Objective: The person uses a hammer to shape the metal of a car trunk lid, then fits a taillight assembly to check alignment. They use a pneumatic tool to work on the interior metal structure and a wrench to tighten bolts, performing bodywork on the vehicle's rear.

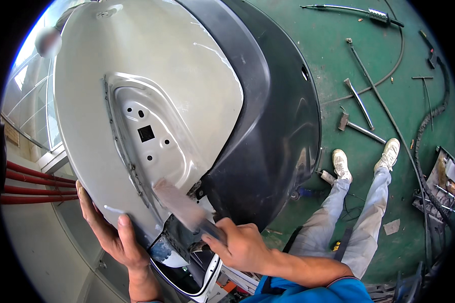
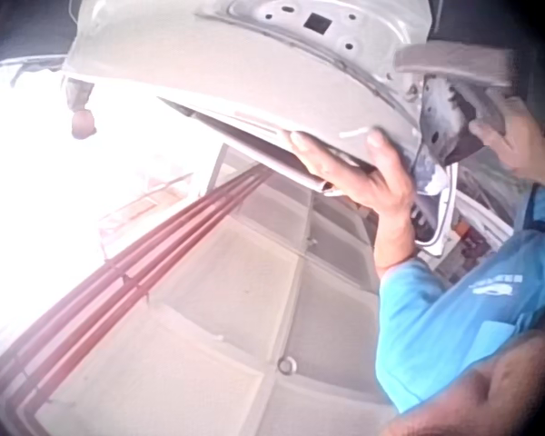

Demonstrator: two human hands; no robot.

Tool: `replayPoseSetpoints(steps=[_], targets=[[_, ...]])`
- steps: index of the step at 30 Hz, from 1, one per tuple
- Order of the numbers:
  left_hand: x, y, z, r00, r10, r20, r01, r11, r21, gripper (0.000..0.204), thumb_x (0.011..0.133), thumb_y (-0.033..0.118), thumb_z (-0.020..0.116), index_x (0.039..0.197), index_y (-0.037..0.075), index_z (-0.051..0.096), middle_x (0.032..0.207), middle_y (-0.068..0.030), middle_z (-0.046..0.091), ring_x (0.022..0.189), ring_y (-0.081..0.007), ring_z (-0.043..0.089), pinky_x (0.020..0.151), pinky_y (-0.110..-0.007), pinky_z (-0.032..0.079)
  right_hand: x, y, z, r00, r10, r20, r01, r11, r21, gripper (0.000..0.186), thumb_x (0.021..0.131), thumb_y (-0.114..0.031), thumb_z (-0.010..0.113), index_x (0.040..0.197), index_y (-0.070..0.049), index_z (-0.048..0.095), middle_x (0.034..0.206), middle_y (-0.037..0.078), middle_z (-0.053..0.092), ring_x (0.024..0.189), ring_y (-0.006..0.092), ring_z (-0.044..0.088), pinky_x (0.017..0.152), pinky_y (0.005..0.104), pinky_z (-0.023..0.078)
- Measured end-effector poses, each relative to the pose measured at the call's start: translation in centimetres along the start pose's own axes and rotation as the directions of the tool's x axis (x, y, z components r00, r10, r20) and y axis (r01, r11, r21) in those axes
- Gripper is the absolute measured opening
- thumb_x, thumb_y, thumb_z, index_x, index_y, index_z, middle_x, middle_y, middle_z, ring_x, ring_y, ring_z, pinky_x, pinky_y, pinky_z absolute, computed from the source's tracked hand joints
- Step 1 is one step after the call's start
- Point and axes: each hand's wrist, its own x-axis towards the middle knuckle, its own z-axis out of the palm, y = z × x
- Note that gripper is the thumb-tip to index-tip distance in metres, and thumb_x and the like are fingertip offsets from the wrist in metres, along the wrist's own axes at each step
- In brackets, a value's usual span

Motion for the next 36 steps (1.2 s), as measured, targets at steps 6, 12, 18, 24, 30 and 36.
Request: replayPoseSetpoints(steps=[6, 12, 18, 24, 30, 36], targets=[[0.0, -0.2, 0.1, 1.000, -0.001, -0.006, 0.001, 1.000, -0.002, 0.076, 0.094, 0.032, 0.056, 0.151, -0.009, 0.027, 0.157, -0.0235, 0.030, 0.146, -0.0337, 0.030, 0.120, -0.046, 0.019, -0.5, -0.6, -1.7, 0.987, 0.014, -0.161, 0.008, 0.992, 0.130, 0.031, 0.093, -0.025, 0.068, 0.093, 0.005, 0.057, 0.053, 0.015, 0.057, 0.044, 0.0327, 0.060, 0.041, 0.0408, 0.046], [-0.2, -0.1, -0.2, 1.000, -0.025, 0.006, 0.025, 1.000, 0.001, 0.076, 0.094, 0.032, 0.056, 0.152, -0.008, 0.027, 0.157, -0.0229, 0.030, 0.146, -0.0326, 0.029, 0.120, -0.046, 0.019, -0.3, -0.9, -1.0, 0.998, 0.038, -0.040, -0.039, 0.999, -0.023, 0.029, 0.092, -0.022, 0.070, 0.088, 0.003, 0.053, 0.053, 0.015, 0.056, 0.044, 0.0335, 0.059, 0.042, 0.0405, 0.045], [0.1, 0.1, -0.2, 1.000, -0.011, 0.008, 0.011, 1.000, 0.005, 0.076, 0.094, 0.031, 0.056, 0.152, -0.008, 0.026, 0.157, -0.0226, 0.029, 0.147, -0.0324, 0.028, 0.120, -0.045, 0.018, -0.3, 0.5, -0.1, 0.994, 0.106, 0.023, -0.105, 0.994, -0.032, 0.030, 0.095, -0.025, 0.065, 0.093, 0.003, 0.055, 0.054, 0.015, 0.057, 0.046, 0.0325, 0.061, 0.043, 0.0404, 0.047], [-0.1, 0.2, -0.3, 1.000, -0.019, -0.003, 0.019, 1.000, -0.023, 0.075, 0.093, 0.028, 0.056, 0.152, -0.008, 0.026, 0.158, -0.0225, 0.028, 0.148, -0.0328, 0.027, 0.120, -0.045, 0.018, 0.0, -0.5, 0.2, 0.998, 0.011, -0.061, -0.009, 1.000, 0.024, 0.032, 0.096, -0.027, 0.064, 0.096, 0.004, 0.057, 0.055, 0.015, 0.059, 0.047, 0.0322, 0.062, 0.044, 0.0406, 0.047], [0.1, 0.3, -0.2, 1.000, -0.009, -0.012, 0.009, 0.999, -0.036, 0.075, 0.092, 0.026, 0.059, 0.150, -0.009, 0.029, 0.155, -0.0296, 0.028, 0.146, -0.0417, 0.026, 0.119, -0.051, 0.020, 0.2, -1.3, -0.3, 0.996, 0.030, -0.082, -0.023, 0.996, 0.088, 0.033, 0.096, -0.027, 0.065, 0.096, 0.004, 0.057, 0.055, 0.014, 0.058, 0.047, 0.0323, 0.062, 0.044, 0.0410, 0.046], [0.0, 0.4, -0.7, 1.000, 0.004, 0.011, -0.004, 1.000, -0.027, 0.073, 0.092, 0.023, 0.058, 0.150, -0.010, 0.029, 0.155, -0.0303, 0.027, 0.147, -0.0429, 0.025, 0.119, -0.051, 0.019, -0.1, -1.0, 0.4, 0.998, 0.055, -0.035, -0.053, 0.997, 0.051, 0.032, 0.096, -0.026, 0.065, 0.095, 0.004, 0.055, 0.057, 0.016, 0.059, 0.049, 0.0349, 0.062, 0.045, 0.0428, 0.047]])
